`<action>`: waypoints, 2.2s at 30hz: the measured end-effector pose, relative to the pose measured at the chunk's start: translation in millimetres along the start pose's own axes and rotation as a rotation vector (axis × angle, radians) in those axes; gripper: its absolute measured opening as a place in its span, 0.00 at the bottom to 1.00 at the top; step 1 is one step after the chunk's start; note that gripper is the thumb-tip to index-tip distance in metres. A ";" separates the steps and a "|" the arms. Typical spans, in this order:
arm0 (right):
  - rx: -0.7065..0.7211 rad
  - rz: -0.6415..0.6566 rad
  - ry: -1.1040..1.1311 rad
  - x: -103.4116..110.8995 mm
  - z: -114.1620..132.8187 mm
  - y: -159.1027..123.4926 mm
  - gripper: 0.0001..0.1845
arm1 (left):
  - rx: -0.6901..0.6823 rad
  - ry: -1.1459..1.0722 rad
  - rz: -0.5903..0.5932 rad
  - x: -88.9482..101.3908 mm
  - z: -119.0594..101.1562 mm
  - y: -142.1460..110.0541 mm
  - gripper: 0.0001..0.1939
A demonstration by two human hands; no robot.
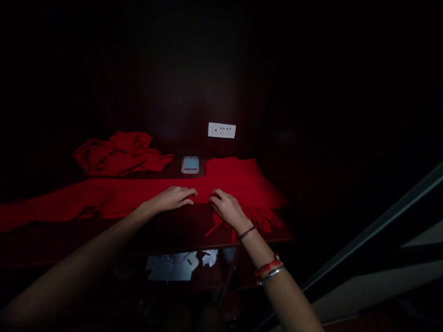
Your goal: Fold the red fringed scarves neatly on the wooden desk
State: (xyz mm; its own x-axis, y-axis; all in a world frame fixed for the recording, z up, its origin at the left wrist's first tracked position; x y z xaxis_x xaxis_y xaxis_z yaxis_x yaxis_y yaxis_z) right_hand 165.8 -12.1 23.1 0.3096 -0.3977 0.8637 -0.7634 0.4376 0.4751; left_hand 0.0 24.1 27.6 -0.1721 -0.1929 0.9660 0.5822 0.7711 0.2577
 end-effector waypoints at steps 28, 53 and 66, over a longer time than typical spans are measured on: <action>0.035 -0.242 0.234 5.5 -0.2 -6.0 0.08 | -0.257 0.240 -0.219 1.1 -33.3 -11.3 0.11; 0.082 0.112 -0.207 6.5 -5.7 -18.1 0.12 | -0.056 0.234 -0.165 -1.6 -47.5 -7.0 0.11; -0.267 -0.018 -0.242 32.2 -47.0 -43.4 0.07 | -0.064 0.177 -0.227 15.6 -41.1 26.7 0.10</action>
State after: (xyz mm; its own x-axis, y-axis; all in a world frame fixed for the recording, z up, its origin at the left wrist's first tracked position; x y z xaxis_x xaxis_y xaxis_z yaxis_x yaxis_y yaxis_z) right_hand 235.6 -6.0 38.1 0.1541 -0.5725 0.8053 -0.5743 0.6113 0.5445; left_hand 45.5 16.8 50.4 -0.1656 -0.4638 0.8703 0.5947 0.6570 0.4633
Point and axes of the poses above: each hand's wrist, its own y-axis towards the middle knuckle, its own x-axis out of the back of the hand, z = x × y, the point moved 4 cm from there along y, towards the middle knuckle, and after that the axes turned 14 degrees about x, right-handed, at the moved point
